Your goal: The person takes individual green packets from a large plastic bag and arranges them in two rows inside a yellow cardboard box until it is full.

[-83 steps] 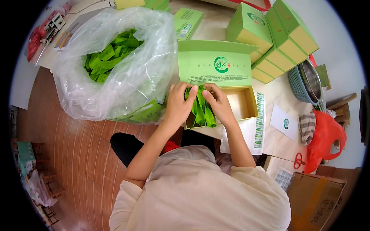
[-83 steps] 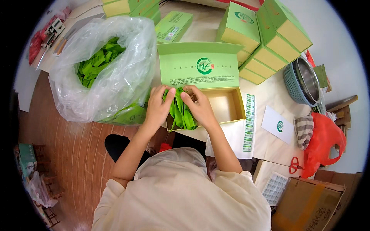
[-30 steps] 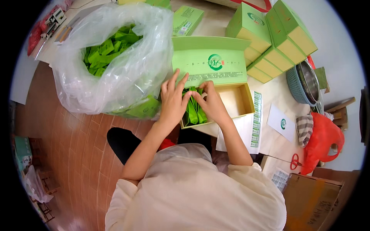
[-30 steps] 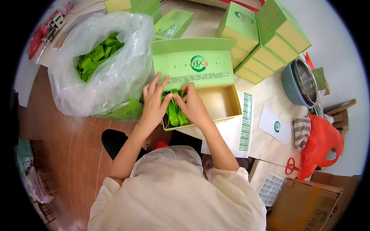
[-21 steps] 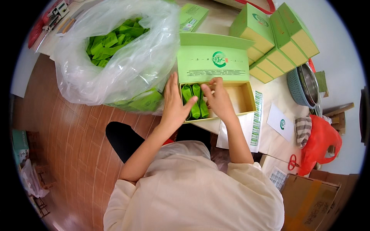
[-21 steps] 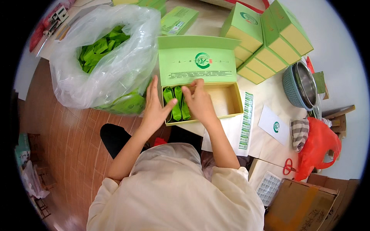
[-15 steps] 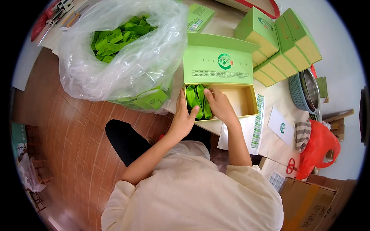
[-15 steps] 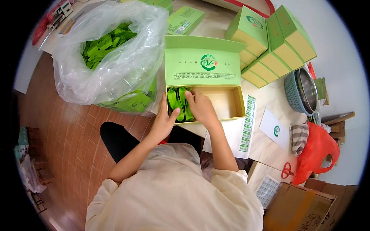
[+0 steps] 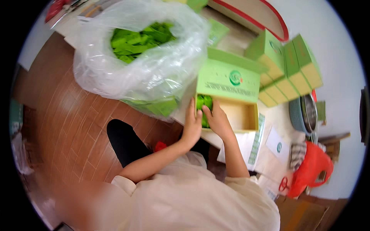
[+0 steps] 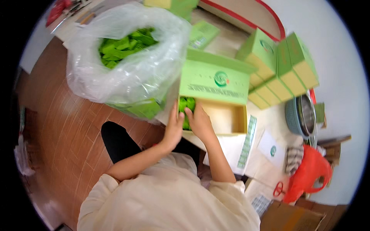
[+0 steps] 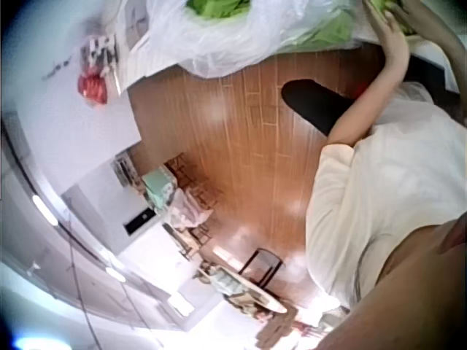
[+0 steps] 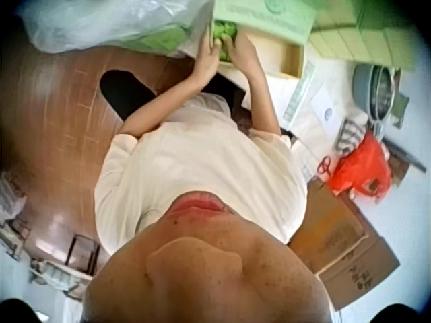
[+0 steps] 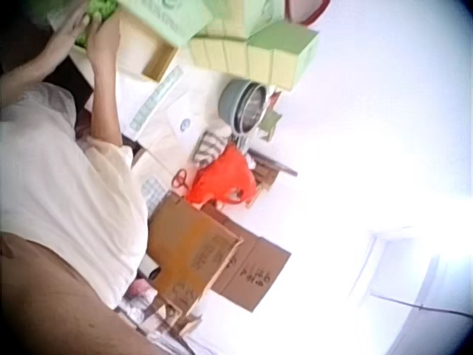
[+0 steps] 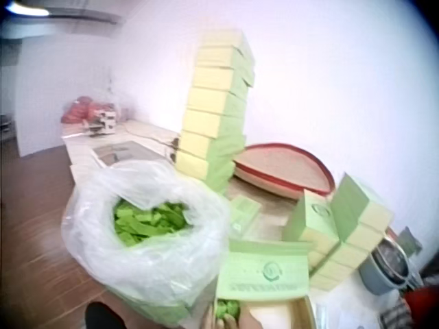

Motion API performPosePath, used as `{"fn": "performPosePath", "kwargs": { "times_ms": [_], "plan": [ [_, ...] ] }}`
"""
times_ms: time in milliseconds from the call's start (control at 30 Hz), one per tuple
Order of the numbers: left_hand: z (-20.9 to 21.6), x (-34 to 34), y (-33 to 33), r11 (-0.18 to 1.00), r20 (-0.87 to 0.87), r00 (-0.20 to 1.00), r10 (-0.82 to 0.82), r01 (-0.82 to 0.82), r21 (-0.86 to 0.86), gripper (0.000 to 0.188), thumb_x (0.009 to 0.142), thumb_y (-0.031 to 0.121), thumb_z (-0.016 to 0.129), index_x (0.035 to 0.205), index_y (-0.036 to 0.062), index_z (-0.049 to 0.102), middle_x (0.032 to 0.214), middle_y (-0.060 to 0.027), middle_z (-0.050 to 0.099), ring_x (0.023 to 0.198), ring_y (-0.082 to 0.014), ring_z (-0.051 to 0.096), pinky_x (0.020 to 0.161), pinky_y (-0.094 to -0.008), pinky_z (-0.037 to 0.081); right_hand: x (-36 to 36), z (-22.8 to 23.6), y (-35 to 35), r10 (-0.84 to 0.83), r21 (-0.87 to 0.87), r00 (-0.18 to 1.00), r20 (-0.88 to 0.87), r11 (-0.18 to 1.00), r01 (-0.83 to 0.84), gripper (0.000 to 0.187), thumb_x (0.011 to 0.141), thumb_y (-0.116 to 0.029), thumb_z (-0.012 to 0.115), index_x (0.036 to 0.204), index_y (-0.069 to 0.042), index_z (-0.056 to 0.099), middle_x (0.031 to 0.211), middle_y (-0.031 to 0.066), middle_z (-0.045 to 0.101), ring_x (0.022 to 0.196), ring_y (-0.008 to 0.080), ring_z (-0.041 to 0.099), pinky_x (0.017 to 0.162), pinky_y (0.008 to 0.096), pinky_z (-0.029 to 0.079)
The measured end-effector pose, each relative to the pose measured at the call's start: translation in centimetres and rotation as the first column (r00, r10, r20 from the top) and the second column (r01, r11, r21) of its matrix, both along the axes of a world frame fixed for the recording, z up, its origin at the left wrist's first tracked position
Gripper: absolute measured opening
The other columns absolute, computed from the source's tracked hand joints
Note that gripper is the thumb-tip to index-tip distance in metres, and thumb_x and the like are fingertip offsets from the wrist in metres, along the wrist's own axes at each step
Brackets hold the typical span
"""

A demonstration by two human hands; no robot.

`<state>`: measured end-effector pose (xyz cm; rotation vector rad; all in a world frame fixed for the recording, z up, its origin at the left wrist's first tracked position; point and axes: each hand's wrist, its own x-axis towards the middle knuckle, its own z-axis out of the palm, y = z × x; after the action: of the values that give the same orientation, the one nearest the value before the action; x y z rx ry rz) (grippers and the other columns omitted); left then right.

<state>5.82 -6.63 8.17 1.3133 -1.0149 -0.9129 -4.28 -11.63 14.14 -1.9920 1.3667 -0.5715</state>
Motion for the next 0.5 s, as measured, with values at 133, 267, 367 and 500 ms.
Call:
{"fn": "performPosePath", "kwargs": {
  "times_ms": [133, 267, 367, 500],
  "plan": [
    [0.7, 0.3, 0.3, 0.994, 0.090, 0.990, -0.105, 0.106, -0.004, 0.069, 0.096, 0.029, 0.045, 0.145, -0.0036, 0.009, 0.149, -0.0254, 0.015, 0.139, -0.0381, 0.015, 0.113, -0.0418, 0.014, -0.3, -0.2, -0.4, -0.051, 0.053, 0.980, -0.191, 0.997, 0.062, 0.043, 0.095, -0.038, 0.046, 0.110, 0.002, 0.047, 0.092, 0.0317, 0.061, 0.085, 0.0484, 0.059, 0.078, 0.0527, 0.046],
    [3.0, 2.4, 1.4, 0.977, 0.106, 0.978, -0.180, 0.190, -0.094, 0.064, 0.098, 0.032, 0.042, 0.144, -0.0031, 0.015, 0.146, -0.0241, 0.018, 0.137, -0.0359, 0.018, 0.113, -0.0410, 0.015, 1.0, 5.4, -1.2, -0.055, -0.149, 0.780, -0.624, 0.988, -0.049, 0.044, 0.096, -0.039, 0.041, 0.087, 0.002, 0.057, 0.082, 0.0272, 0.063, 0.080, 0.0419, 0.062, 0.070, 0.0463, 0.049],
    [5.8, 6.2, 3.5, 0.959, -0.208, 0.940, -0.271, 0.246, -0.139, 0.034, 0.099, 0.024, 0.042, 0.122, -0.0001, 0.049, 0.118, -0.0144, 0.055, 0.110, -0.0225, 0.054, 0.096, -0.0338, 0.041, 3.4, 11.0, -1.7, -0.081, -0.347, 0.870, -0.486, 0.932, -0.107, 0.036, 0.095, -0.031, 0.047, 0.081, 0.000, 0.058, 0.075, 0.0212, 0.063, 0.071, 0.0373, 0.062, 0.064, 0.0421, 0.048],
    [4.8, 10.6, 7.2, 0.968, -0.202, 0.977, -0.073, 0.021, -0.250, 0.019, 0.097, 0.014, 0.047, 0.109, 0.0011, 0.055, 0.097, -0.0080, 0.059, 0.085, -0.0130, 0.056, 0.078, -0.0260, 0.045, 11.0, 14.7, -4.5, 0.329, -0.608, 0.942, -0.067, 0.735, -0.300, 0.020, 0.092, -0.019, 0.055, 0.086, -0.001, 0.060, 0.076, 0.0159, 0.061, 0.071, 0.0355, 0.057, 0.063, 0.0406, 0.046]
  ]
}}
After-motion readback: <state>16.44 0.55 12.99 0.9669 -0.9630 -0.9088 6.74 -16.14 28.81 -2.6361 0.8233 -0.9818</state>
